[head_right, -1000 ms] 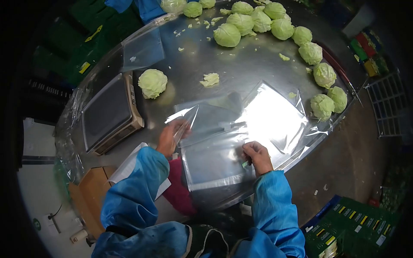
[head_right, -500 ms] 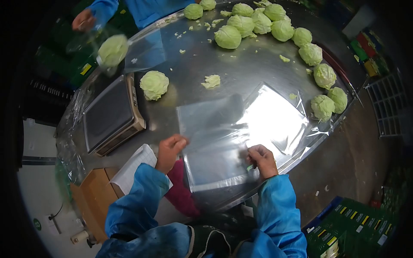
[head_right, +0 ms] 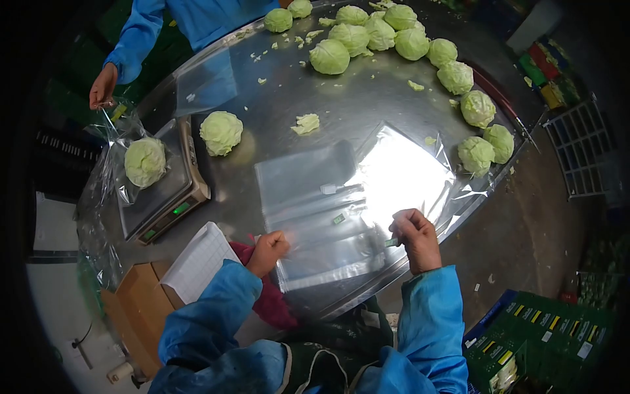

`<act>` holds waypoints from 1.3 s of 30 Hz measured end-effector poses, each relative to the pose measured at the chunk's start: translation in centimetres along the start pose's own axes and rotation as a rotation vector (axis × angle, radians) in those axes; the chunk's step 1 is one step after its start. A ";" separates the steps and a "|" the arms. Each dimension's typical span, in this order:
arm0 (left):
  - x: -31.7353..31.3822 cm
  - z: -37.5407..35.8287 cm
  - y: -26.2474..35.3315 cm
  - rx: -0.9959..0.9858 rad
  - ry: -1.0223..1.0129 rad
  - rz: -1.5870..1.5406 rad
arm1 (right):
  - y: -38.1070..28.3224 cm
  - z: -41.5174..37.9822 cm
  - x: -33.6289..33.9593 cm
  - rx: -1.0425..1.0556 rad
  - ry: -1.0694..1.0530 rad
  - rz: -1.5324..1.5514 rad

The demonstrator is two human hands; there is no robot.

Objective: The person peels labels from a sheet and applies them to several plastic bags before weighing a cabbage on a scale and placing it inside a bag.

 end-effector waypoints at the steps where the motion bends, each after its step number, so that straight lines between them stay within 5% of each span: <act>1: 0.1 0.3 -0.2 0.005 0.054 -0.146 | 0.2 -0.2 -0.2 -0.013 0.001 0.007; 12: 1.7 1.8 0.2 0.023 0.111 -0.126 | 1.5 -1.0 -1.9 -0.043 -0.185 0.107; 17: 6.4 5.5 1.6 0.036 0.524 -0.180 | 5.6 -0.1 -2.7 -0.175 -0.222 0.144; 22: 11.1 11.1 3.0 -0.077 0.671 0.015 | 6.9 3.2 -5.9 -0.137 -0.148 -0.021; 27: 12.5 12.5 4.2 -0.118 0.679 0.012 | 8.7 8.6 -6.9 0.122 -0.060 -0.449; 34: 13.3 12.9 3.7 -0.126 0.710 0.069 | 10.1 10.3 -8.8 0.255 0.000 -0.623; 35: 13.5 12.8 3.9 -0.120 0.714 0.069 | 8.5 9.4 -9.7 0.436 0.011 -0.779; 36: 13.2 13.0 3.5 -0.057 0.650 -0.067 | 6.9 8.1 -11.0 0.618 0.018 -0.930; 39: 12.0 12.0 4.4 0.038 0.502 -0.300 | 7.0 7.4 -11.5 0.646 0.031 -1.016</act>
Point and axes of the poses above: each hand's wrist, its own z-axis towards the middle knuckle, its own x-axis out of the back of the hand, y = z × x, the point moved 9 cm from there along z, towards the middle knuckle, and after that the axes turned 3 degrees about -x, right-handed, at the moved point
